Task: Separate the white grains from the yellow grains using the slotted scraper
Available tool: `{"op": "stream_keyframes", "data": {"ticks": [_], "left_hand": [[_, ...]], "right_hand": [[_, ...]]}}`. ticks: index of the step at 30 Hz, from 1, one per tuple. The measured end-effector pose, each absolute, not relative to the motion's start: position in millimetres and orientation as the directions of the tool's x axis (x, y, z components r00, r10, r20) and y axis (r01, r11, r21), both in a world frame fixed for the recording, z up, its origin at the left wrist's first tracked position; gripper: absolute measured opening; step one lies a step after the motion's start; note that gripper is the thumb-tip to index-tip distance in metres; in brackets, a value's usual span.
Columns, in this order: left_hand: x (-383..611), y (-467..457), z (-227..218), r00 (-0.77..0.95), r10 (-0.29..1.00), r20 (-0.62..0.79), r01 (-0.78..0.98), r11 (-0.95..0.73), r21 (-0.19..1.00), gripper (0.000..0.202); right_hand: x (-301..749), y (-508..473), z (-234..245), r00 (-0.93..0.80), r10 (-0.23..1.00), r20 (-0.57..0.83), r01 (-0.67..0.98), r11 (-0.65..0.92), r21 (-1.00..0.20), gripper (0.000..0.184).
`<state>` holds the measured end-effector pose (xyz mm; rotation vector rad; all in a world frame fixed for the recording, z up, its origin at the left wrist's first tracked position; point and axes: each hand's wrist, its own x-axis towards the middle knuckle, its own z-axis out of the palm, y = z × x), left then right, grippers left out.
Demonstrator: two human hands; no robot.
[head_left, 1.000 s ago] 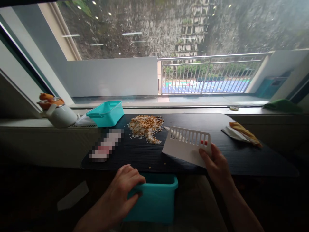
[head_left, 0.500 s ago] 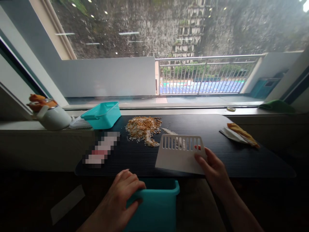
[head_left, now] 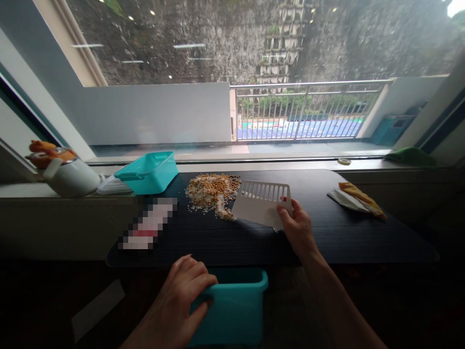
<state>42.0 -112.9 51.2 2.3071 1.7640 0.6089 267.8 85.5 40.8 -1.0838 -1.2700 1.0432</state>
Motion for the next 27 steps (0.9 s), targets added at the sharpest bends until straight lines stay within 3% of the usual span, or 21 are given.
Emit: {"op": "stream_keyframes", "data": {"ticks": [27], "left_hand": [[40.8, -112.6, 56.8, 0.216, 0.943, 0.252, 0.875, -0.301, 0.379, 0.033]], "right_hand": [[267.7, 69.0, 42.8, 0.002, 0.985, 0.174, -0.004, 0.174, -0.985, 0.045]]}}
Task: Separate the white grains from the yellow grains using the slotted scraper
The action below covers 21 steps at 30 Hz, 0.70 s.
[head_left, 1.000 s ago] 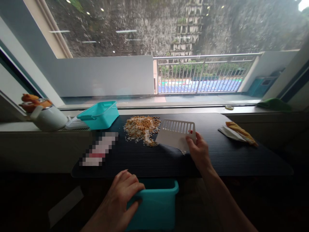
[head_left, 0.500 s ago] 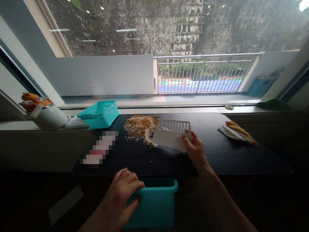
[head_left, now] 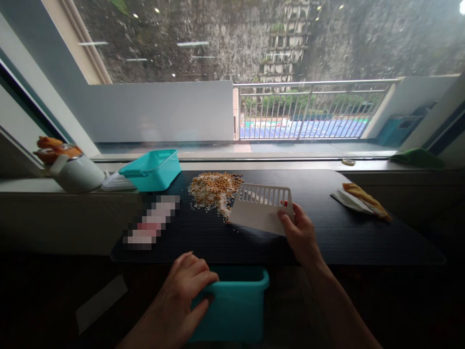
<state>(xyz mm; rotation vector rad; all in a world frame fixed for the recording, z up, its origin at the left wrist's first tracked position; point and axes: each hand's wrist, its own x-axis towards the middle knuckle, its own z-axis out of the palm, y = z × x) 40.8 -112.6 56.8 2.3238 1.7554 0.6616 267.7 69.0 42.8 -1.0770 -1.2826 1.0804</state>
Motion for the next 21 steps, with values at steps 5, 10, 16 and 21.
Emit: {"op": "stream_keyframes", "data": {"ticks": [5, 10, 16, 21], "left_hand": [[41.6, -112.7, 56.0, 0.214, 0.948, 0.237, 0.876, -0.293, 0.383, 0.032], [39.8, -114.6, 55.7, 0.201, 0.95, 0.237, 0.88, -0.282, 0.383, 0.031], [36.0, -117.2, 54.5, 0.21, 0.949, 0.237, 0.888, -0.286, 0.36, 0.031], [28.4, -122.0, 55.7, 0.209, 0.94, 0.271, 0.897, -0.295, 0.33, 0.032]], "right_hand": [[268.6, 67.7, 44.2, 0.019, 0.982, 0.185, -0.013, 0.186, -0.983, 0.043], [260.0, 63.7, 46.8, 0.018, 0.981, 0.192, -0.003, 0.192, -0.981, 0.04], [266.4, 49.5, 51.7, 0.007, 0.992, 0.128, -0.051, 0.129, -0.99, 0.04], [258.6, 45.2, 46.5, -0.064, 0.986, 0.151, -0.075, 0.146, -0.986, 0.037]]}}
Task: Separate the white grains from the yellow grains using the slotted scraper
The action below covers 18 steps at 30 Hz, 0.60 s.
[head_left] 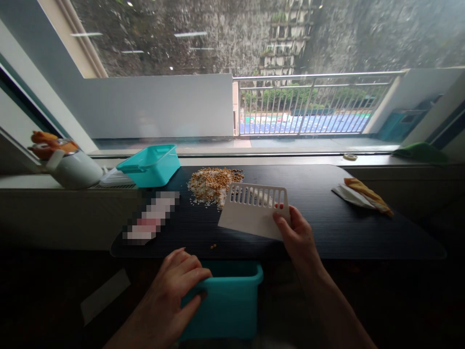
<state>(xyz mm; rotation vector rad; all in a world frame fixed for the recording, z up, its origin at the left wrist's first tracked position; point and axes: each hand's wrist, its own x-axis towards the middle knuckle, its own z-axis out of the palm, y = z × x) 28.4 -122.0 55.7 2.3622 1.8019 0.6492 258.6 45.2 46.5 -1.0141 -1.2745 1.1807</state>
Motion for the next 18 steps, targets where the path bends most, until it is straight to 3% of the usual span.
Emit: {"op": "stream_keyframes", "data": {"ticks": [8, 14, 18], "left_hand": [[16.7, -130.9, 53.5, 0.214, 0.923, 0.32, 0.916, -0.303, 0.263, 0.031], [26.2, -125.8, 50.9, 0.198, 0.934, 0.298, 0.904, -0.292, 0.313, 0.032], [31.1, -121.7, 50.7, 0.202, 0.938, 0.282, 0.892, -0.295, 0.342, 0.032]], "right_hand": [[252.8, 29.3, 43.5, -0.353, 0.93, 0.104, -0.078, 0.082, -0.994, 0.033], [269.1, 59.9, 44.2, 0.063, 0.984, 0.164, -0.109, 0.171, -0.979, 0.036], [268.0, 78.2, 38.2, 0.112, 0.979, 0.172, -0.078, 0.181, -0.98, 0.037]]}}
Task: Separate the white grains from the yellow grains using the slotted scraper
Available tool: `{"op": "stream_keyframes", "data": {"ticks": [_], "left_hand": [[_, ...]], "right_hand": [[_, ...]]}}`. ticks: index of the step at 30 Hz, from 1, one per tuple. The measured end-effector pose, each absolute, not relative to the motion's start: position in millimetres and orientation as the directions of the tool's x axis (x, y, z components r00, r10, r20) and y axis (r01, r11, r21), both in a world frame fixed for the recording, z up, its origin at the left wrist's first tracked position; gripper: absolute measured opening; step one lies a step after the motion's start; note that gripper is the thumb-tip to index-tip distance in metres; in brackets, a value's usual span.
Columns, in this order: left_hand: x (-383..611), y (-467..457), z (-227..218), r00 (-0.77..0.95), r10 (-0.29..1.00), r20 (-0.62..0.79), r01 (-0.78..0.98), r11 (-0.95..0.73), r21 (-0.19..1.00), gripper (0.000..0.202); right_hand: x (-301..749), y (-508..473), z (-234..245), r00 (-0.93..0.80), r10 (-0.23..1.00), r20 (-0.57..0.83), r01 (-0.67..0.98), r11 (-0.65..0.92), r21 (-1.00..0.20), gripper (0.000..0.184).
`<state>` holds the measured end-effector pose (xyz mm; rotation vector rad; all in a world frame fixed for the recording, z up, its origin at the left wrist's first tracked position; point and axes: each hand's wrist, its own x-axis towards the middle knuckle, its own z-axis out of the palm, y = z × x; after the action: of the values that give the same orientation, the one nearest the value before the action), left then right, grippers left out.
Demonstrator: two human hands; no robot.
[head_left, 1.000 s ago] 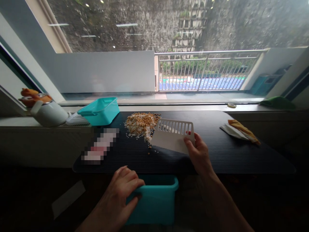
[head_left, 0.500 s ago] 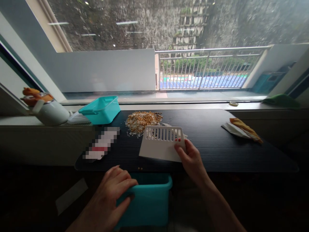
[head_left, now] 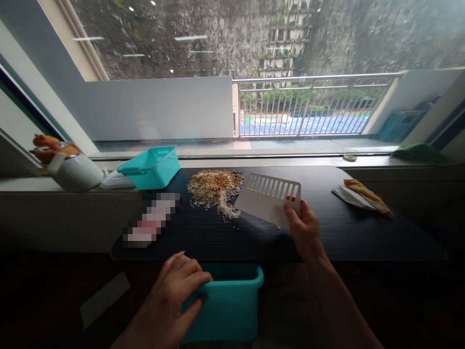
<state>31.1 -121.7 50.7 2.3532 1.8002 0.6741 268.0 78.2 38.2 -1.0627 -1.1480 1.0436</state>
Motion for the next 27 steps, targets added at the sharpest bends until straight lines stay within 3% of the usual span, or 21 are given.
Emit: {"op": "stream_keyframes", "data": {"ticks": [7, 13, 27], "left_hand": [[29.7, -120.9, 47.1, 0.216, 0.935, 0.281, 0.881, -0.311, 0.357, 0.032], [29.9, -121.1, 44.5, 0.215, 0.931, 0.296, 0.881, -0.316, 0.352, 0.032], [30.5, -121.3, 45.9, 0.215, 0.932, 0.293, 0.891, -0.31, 0.333, 0.029]], "right_hand": [[259.5, 74.3, 35.8, 0.042, 0.98, 0.192, -0.051, 0.194, -0.98, 0.034], [260.4, 76.8, 35.2, 0.116, 0.97, 0.212, -0.026, 0.216, -0.976, 0.034], [260.4, 73.6, 36.8, 0.047, 0.982, 0.182, -0.043, 0.184, -0.982, 0.035]]}}
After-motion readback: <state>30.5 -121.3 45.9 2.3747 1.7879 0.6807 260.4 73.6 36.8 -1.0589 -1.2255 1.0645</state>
